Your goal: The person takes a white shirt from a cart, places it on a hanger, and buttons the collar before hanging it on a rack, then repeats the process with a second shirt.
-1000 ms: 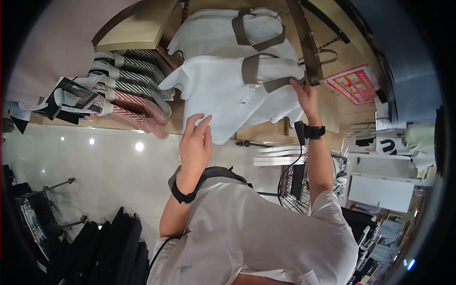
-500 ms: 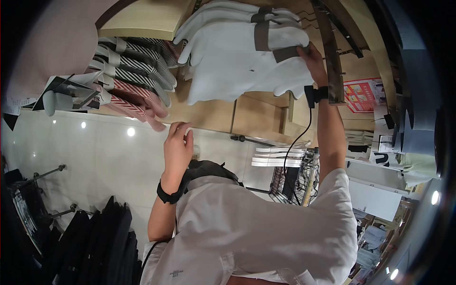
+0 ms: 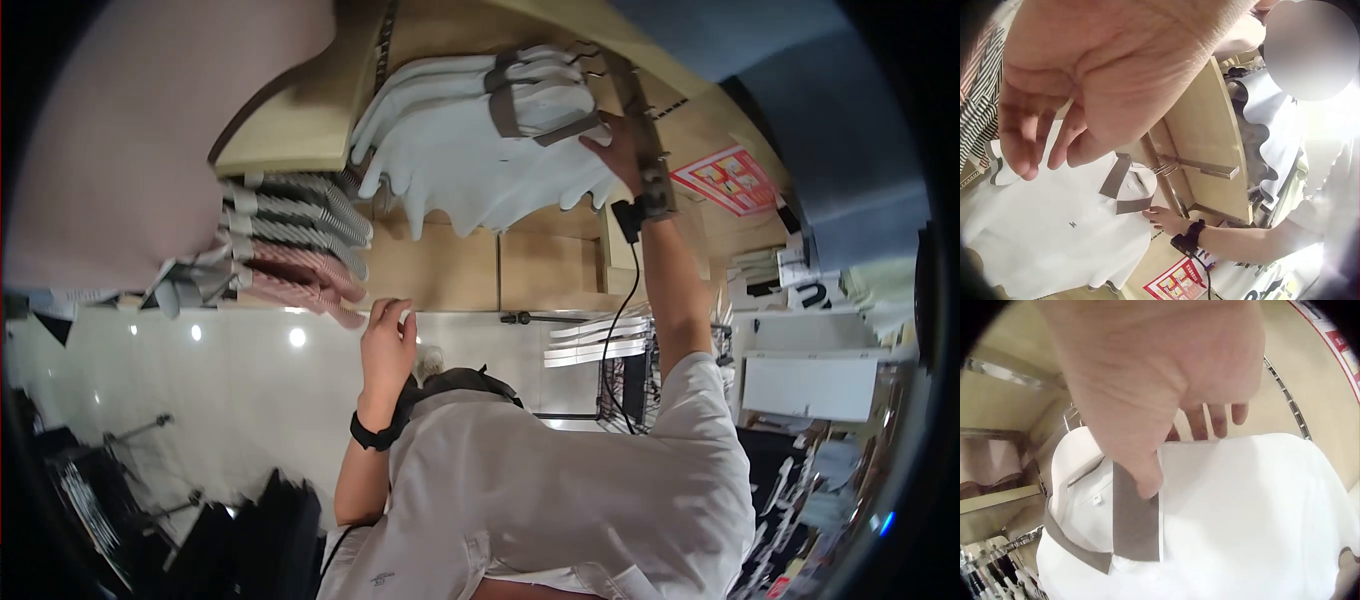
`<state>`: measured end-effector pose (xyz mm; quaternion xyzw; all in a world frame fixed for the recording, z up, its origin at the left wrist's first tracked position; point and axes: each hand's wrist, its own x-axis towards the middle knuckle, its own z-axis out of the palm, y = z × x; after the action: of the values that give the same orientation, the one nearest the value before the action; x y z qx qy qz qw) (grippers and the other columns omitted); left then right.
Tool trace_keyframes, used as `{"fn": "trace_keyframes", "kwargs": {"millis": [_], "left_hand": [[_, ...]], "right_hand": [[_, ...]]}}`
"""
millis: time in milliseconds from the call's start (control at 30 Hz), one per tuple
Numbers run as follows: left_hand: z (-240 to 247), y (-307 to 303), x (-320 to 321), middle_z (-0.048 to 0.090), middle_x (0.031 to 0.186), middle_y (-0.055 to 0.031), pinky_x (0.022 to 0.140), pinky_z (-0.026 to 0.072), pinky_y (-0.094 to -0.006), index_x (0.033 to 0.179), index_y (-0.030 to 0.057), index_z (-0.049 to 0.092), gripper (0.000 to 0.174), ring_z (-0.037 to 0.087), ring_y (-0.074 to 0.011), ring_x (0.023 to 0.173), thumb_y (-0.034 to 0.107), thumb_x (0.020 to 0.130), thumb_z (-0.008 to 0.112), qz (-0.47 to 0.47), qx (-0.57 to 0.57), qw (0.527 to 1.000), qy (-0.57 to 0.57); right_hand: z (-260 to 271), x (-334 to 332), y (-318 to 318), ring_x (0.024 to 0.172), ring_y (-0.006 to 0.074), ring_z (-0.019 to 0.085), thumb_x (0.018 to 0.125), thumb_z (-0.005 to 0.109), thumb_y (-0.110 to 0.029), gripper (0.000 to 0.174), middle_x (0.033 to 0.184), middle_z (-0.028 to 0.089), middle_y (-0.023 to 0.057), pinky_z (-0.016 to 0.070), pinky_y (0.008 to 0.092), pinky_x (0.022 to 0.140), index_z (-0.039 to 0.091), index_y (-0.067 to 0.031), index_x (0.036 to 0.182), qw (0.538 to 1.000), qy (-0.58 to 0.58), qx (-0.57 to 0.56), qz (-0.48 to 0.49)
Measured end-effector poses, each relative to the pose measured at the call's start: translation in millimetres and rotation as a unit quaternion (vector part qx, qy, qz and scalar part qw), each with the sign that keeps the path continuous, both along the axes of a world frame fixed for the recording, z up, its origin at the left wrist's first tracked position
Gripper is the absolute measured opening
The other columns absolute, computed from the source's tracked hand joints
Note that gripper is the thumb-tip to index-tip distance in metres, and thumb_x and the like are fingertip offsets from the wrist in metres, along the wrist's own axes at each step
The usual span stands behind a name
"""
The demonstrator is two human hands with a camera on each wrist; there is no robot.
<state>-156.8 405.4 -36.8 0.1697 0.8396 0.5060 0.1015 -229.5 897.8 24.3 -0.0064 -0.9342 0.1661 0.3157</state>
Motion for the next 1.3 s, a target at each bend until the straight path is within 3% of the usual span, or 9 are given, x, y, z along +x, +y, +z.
{"fn": "trace_keyframes", "kwargs": {"millis": [133, 200, 367, 467, 700, 800, 1000, 1133, 1300], "left_hand": [[-7.0, 6.8, -4.3, 0.061, 0.103, -0.0136, 0.064, 0.0516, -0.0344, 0.105, 0.0007, 0.064, 0.018, 0.064, -0.0244, 0.066, 0.008, 0.089, 0.061, -0.062, 0.001, 0.998, -0.004], [-12.4, 11.1, -5.4, 0.061, 0.103, -0.0136, 0.064, 0.0516, -0.0343, 0.105, 0.0008, 0.064, 0.018, 0.064, -0.0245, 0.067, 0.008, 0.089, 0.061, -0.101, -0.004, 0.995, -0.004], [-38.9, 29.0, -11.3, 0.063, 0.101, -0.0139, 0.066, 0.0516, -0.0335, 0.105, 0.0011, 0.066, 0.019, 0.064, -0.0251, 0.069, 0.011, 0.089, 0.062, -0.205, -0.015, 0.979, -0.018], [-58.5, 42.7, -15.5, 0.063, 0.098, -0.0146, 0.067, 0.0517, -0.0331, 0.104, 0.0011, 0.067, 0.019, 0.064, -0.0247, 0.069, 0.012, 0.089, 0.062, -0.264, -0.053, 0.963, -0.029], [-130.9, 58.1, -27.1, 0.066, 0.096, -0.0147, 0.071, 0.0518, -0.0337, 0.101, -0.0002, 0.068, 0.02, 0.064, -0.0252, 0.081, 0.014, 0.089, 0.063, -0.377, -0.135, 0.909, -0.114], [-155.5, 61.3, -28.7, 0.068, 0.085, -0.0113, 0.06, 0.0515, -0.0283, 0.107, -0.0026, 0.066, 0.027, 0.065, -0.017, 0.068, 0.02, 0.093, 0.06, -0.428, -0.115, 0.894, -0.061], [-132.5, 78.9, -1.4, 0.068, 0.091, -0.0136, 0.064, 0.0525, -0.0311, 0.106, -0.0021, 0.066, 0.026, 0.067, -0.02, 0.072, 0.019, 0.091, 0.061, -0.419, -0.193, 0.883, -0.09], [-128.7, 97.2, 31.3, 0.067, 0.094, -0.0145, 0.063, 0.0531, -0.0314, 0.104, -0.0015, 0.068, 0.024, 0.067, -0.0213, 0.072, 0.018, 0.091, 0.062, -0.38, -0.2, 0.894, -0.127], [-133.2, 127.0, 91.3, 0.067, 0.093, -0.0142, 0.059, 0.0531, -0.0303, 0.103, -0.0014, 0.068, 0.023, 0.067, -0.0198, 0.067, 0.018, 0.092, 0.062, -0.338, -0.211, 0.91, -0.116]], "right_hand": [[-16.0, 81.5, -17.1, 0.11, 0.0359, 0.057, 0.08, 0.078, -0.031, 0.06, 0.118, 0.061, 0.0192, 0.0458, 0.0409, 0.093, 0.052, -0.0004, 0.125, 0.952, -0.127, 0.069, -0.269], [-30.7, 140.5, -27.1, 0.113, 0.0376, 0.054, 0.083, 0.074, -0.028, 0.054, 0.121, 0.058, 0.0197, 0.0437, 0.0419, 0.096, 0.052, -0.0019, 0.125, 0.954, -0.11, -0.078, -0.267], [-41.1, 298.6, -89.2, 0.107, 0.0403, 0.054, 0.083, 0.07, -0.017, 0.036, 0.111, 0.057, 0.0207, 0.0449, 0.0433, 0.093, 0.059, -0.0009, 0.114, 0.909, -0.092, -0.082, -0.398], [-39.5, 383.5, -130.2, 0.096, 0.0359, 0.061, 0.086, 0.067, -0.013, 0.029, 0.111, 0.059, 0.0188, 0.0493, 0.0407, 0.085, 0.061, -0.0021, 0.112, 0.826, -0.073, -0.171, -0.533], [-59.6, 528.6, -192.3, 0.094, 0.0336, 0.062, 0.085, 0.065, -0.01, 0.021, 0.101, 0.063, 0.0169, 0.0487, 0.0402, 0.083, 0.065, -0.001, 0.104, 0.704, -0.031, -0.152, -0.693], [-51.1, 561.1, -198.9, 0.093, 0.0338, 0.061, 0.085, 0.065, -0.009, 0.019, 0.099, 0.062, 0.0165, 0.049, 0.0401, 0.082, 0.065, -0.0002, 0.102, 0.686, -0.023, -0.145, -0.712], [-45.5, 615.5, -154.3, 0.092, 0.0347, 0.062, 0.084, 0.065, -0.012, 0.022, 0.098, 0.063, 0.0177, 0.0494, 0.0402, 0.083, 0.066, 0.0008, 0.103, 0.671, 0.012, -0.155, -0.725], [-48.7, 661.6, -83.0, 0.096, 0.0366, 0.065, 0.082, 0.069, -0.031, 0.039, 0.098, 0.068, 0.0239, 0.0508, 0.0401, 0.084, 0.067, 0.0011, 0.106, 0.672, -0.17, -0.3, -0.655], [-71.5, 720.9, 39.9, 0.07, 0.0175, 0.068, 0.089, 0.063, -0.029, 0.038, 0.088, 0.07, 0.0112, 0.0533, 0.0301, 0.061, 0.066, 0.0019, 0.11, 0.653, -0.333, -0.478, -0.484]]}}
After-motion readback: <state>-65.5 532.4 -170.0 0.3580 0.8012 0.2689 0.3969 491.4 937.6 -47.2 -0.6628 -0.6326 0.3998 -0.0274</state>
